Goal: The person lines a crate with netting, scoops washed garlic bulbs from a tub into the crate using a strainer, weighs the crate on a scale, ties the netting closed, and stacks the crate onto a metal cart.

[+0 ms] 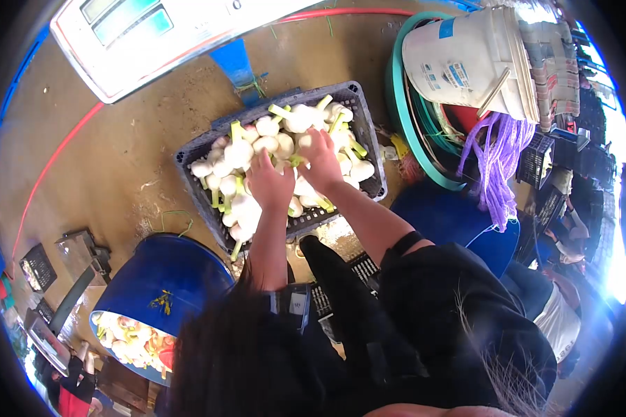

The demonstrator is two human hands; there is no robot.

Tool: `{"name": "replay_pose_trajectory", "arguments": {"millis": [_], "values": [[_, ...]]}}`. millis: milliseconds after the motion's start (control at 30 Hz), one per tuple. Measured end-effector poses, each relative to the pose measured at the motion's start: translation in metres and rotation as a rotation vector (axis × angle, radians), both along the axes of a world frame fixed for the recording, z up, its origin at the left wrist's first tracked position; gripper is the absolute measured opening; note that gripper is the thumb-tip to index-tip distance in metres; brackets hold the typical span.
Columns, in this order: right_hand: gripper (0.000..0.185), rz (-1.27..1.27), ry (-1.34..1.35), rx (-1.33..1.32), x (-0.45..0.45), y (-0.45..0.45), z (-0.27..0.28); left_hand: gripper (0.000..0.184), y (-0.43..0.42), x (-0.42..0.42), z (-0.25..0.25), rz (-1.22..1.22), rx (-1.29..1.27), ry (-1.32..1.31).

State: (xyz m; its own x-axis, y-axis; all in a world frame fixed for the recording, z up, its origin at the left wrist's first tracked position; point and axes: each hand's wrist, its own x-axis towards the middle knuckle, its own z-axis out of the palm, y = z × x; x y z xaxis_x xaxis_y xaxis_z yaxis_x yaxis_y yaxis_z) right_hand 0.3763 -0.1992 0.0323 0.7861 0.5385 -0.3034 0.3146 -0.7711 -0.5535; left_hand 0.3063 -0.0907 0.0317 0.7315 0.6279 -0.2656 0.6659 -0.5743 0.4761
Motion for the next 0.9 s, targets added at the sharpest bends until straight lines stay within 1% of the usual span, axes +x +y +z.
{"name": "replay_pose_trajectory", "arguments": {"millis": [33, 67, 133, 167, 200, 267, 300, 333, 400, 433, 467, 500, 533, 567, 600, 667, 700, 733, 767, 800, 833, 867, 900], "values": [[0.027, -0.086, -0.089, 0.092, 0.003, -0.004, -0.012, 0.067, -0.005, 0.006, 0.004, 0.021, 0.001, 0.117], [0.027, -0.087, -0.081, 0.085, 0.008, -0.007, -0.019, 0.067, -0.006, 0.009, 0.007, 0.02, -0.004, 0.125], [0.029, -0.289, -0.088, 0.282, 0.014, -0.016, -0.03, 0.07, -0.008, 0.014, 0.014, 0.093, -0.116, 0.229], [0.024, -0.476, 0.147, 0.45, 0.018, -0.018, -0.022, 0.065, -0.01, 0.016, 0.008, 0.161, -0.108, 0.199], [0.021, -0.663, 0.384, 0.614, 0.024, -0.02, -0.011, 0.065, -0.008, 0.019, 0.004, 0.159, -0.115, 0.201], [0.019, -0.925, 0.634, 0.568, 0.041, -0.038, 0.011, 0.058, -0.001, 0.022, -0.004, 0.371, -0.287, 0.244], [0.024, -0.993, 0.742, 0.91, 0.045, -0.046, 0.021, 0.054, -0.003, 0.022, -0.006, 0.386, -0.234, 0.159], [0.033, -0.992, 0.952, 1.064, 0.048, -0.062, 0.036, 0.054, -0.005, 0.021, -0.007, 0.384, -0.241, 0.165], [0.041, -1.05, 1.203, 1.162, 0.045, -0.097, 0.049, 0.054, -0.002, 0.027, 0.006, 0.404, -0.298, 0.164], [0.041, -1.009, 1.147, 0.973, 0.041, -0.112, 0.052, 0.051, -0.006, 0.024, -0.001, 0.399, -0.286, 0.028], [0.041, -0.961, 1.085, 0.788, 0.036, -0.114, 0.063, 0.051, -0.01, 0.027, 0.008, 0.401, -0.288, 0.03], [0.035, -0.952, 1.059, 0.403, 0.034, -0.118, 0.076, 0.049, -0.016, 0.027, 0.017, 0.377, -0.455, -0.097], [0.027, -0.538, 0.84, 0.315, 0.023, -0.125, 0.073, 0.047, -0.023, 0.027, 0.024, 0.351, -0.621, -0.224], [0.03, -0.411, 0.837, 0.078, 0.015, -0.131, 0.071, 0.043, -0.03, 0.024, 0.025, 0.299, -0.667, -0.37], [0.033, -0.278, 0.827, -0.157, 0.007, -0.125, 0.076, 0.043, -0.036, 0.019, 0.026, 0.3, -0.67, -0.369], [0.04, -0.119, 0.609, -0.159, -0.024, -0.133, 0.062, 0.04, -0.048, 0.006, 0.035, 0.389, -1.087, -0.402], [0.046, -0.067, 0.577, -0.081, -0.036, -0.133, 0.064, 0.038, -0.054, -0.005, 0.036, 0.455, -1.139, -0.352], [0.045, 0.077, 0.454, -0.092, -0.044, -0.13, 0.061, 0.037, -0.061, -0.016, 0.036, 0.519, -1.191, -0.301], [0.044, 0.16, 0.451, -0.233, -0.051, -0.124, 0.065, 0.031, -0.074, -0.031, 0.024, 0.385, -0.875, -0.396], [0.043, 0.242, 0.446, -0.375, -0.056, -0.116, 0.068, 0.029, -0.079, -0.046, 0.02, 0.478, -0.965, -0.328], [0.043, 0.317, 0.447, -0.428, -0.058, -0.109, 0.071, 0.027, -0.08, -0.06, 0.021, 0.571, -1.054, -0.255], [0.043, 0.315, 0.444, -0.428, -0.058, -0.105, 0.068, 0.027, -0.08, -0.071, 0.024, 0.568, -1.055, -0.258], [0.046, 0.315, 0.44, -0.497, -0.057, -0.102, 0.063, 0.024, -0.08, -0.08, 0.027, 0.646, -1.04, -0.145]]}}
